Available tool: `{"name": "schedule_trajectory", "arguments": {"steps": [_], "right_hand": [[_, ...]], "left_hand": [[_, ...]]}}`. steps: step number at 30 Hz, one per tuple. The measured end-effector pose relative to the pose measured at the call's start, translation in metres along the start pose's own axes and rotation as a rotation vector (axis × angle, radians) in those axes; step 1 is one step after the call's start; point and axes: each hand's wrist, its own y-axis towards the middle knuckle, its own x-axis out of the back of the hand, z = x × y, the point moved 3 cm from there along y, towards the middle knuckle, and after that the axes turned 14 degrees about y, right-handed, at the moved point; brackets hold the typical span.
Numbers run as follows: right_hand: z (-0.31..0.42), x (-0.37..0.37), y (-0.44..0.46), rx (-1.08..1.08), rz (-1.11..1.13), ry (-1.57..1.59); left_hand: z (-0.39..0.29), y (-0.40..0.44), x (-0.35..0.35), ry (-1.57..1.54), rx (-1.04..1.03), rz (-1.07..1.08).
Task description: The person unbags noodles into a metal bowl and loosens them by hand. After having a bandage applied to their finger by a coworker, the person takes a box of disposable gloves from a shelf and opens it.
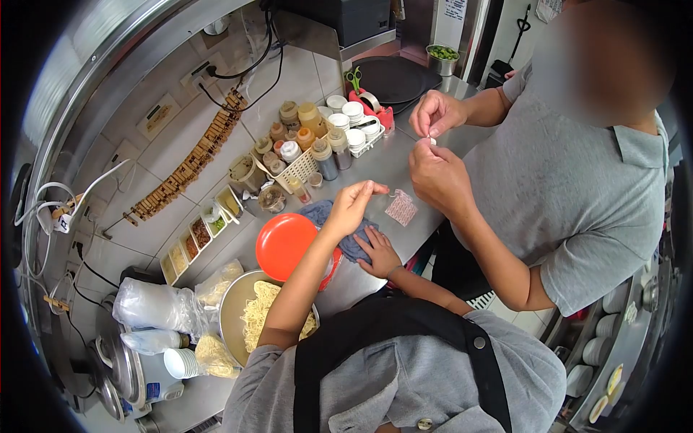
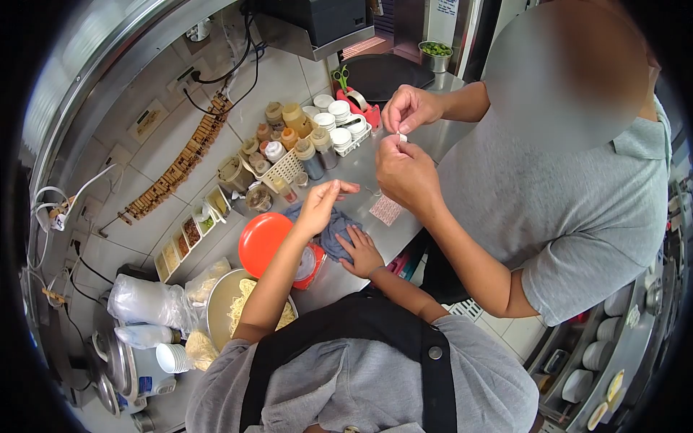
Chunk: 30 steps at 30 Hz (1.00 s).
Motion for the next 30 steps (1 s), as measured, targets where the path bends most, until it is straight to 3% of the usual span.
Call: {"name": "schedule_trajectory", "arguments": {"steps": [4,12,30], "right_hand": [[-0.013,-0.014,-0.001,0.071,-0.061,0.012],[-0.004,-0.005,-0.002,-0.023,0.012,0.01],[-0.001,0.002,0.0,-0.01,0.001,0.001]], "left_hand": [[-0.004,-0.004,0.001,0.054,0.043,-0.003],[0.0,0.001,-0.004,-0.003,0.014,0.015],[0.002,-0.001,-0.002,0.041,0.005,0.075]]}}
